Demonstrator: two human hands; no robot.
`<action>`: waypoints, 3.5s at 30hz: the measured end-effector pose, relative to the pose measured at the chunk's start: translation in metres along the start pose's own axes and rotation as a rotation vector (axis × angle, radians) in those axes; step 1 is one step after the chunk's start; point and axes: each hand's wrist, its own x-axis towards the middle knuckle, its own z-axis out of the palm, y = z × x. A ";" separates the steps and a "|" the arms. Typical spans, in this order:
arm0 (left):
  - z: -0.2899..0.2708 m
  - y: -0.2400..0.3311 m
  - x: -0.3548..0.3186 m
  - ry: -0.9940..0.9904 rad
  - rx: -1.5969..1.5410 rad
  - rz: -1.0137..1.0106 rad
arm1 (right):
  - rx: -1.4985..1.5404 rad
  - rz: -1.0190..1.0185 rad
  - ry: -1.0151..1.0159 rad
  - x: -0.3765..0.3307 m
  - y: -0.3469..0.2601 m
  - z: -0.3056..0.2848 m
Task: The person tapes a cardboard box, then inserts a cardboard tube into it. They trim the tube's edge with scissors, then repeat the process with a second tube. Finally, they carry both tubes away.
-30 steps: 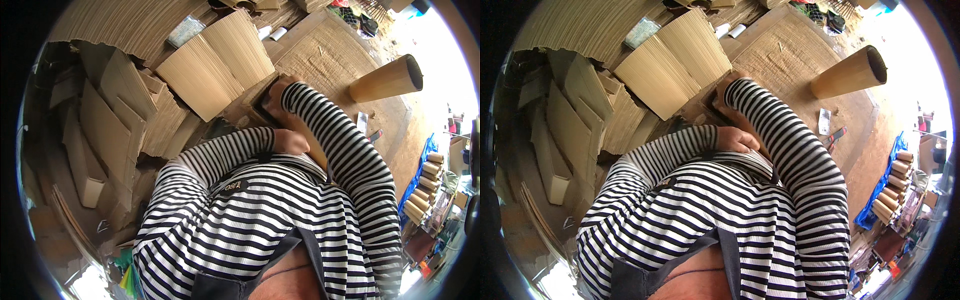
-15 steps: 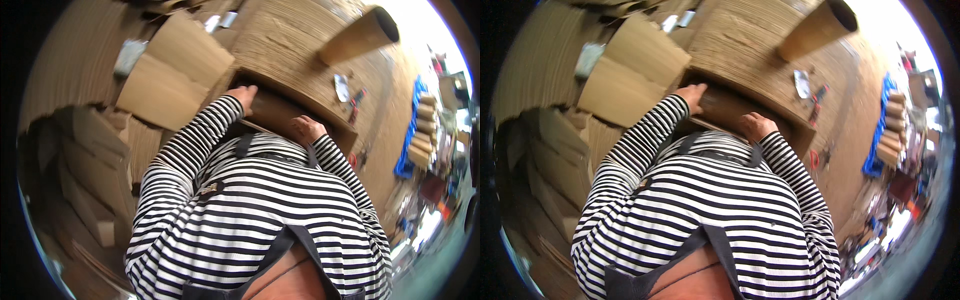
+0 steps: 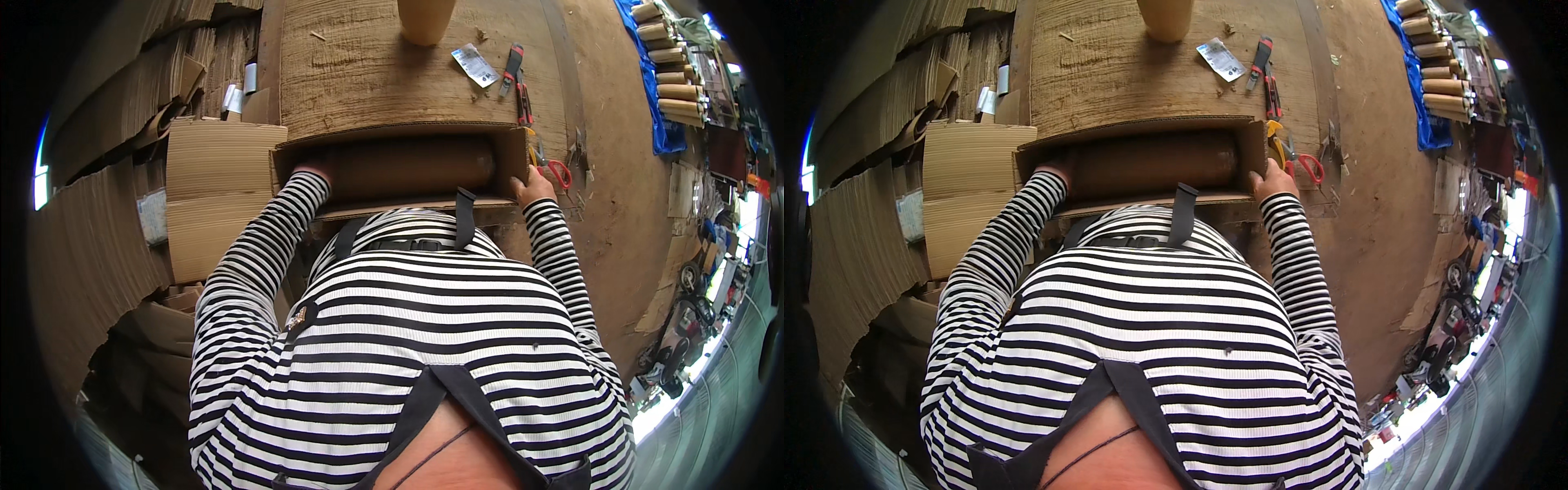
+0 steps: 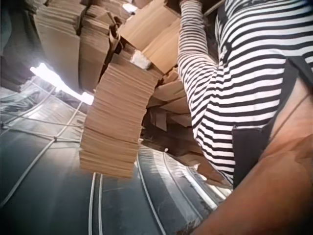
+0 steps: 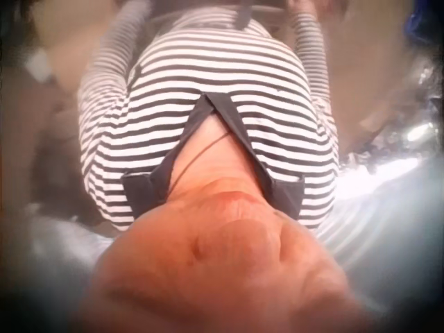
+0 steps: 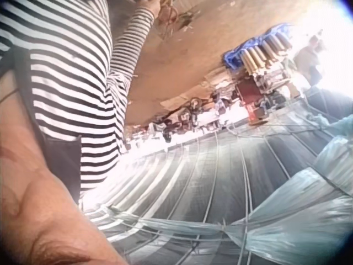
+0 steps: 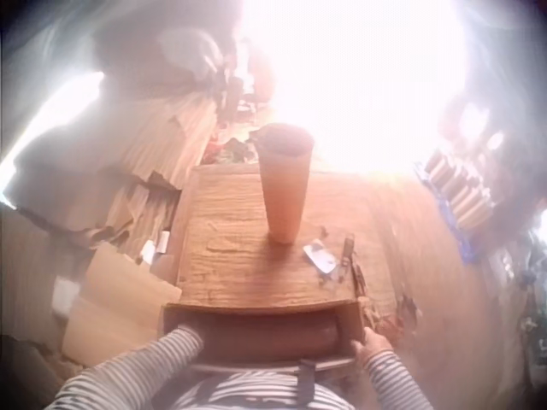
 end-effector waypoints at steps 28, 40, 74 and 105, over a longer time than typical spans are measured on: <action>-0.001 0.134 0.054 0.499 -0.204 0.572 | 0.778 -0.313 -0.092 0.098 0.062 0.041; -0.034 0.109 0.019 0.289 -0.096 0.340 | 0.223 -1.133 0.840 0.118 -0.182 -0.199; -0.024 0.050 -0.163 0.632 -2.510 0.190 | 1.275 -0.507 0.102 -0.027 -0.037 -0.134; -0.095 0.095 -0.113 0.806 -0.144 0.364 | 0.404 -0.420 0.381 0.027 -0.021 -0.042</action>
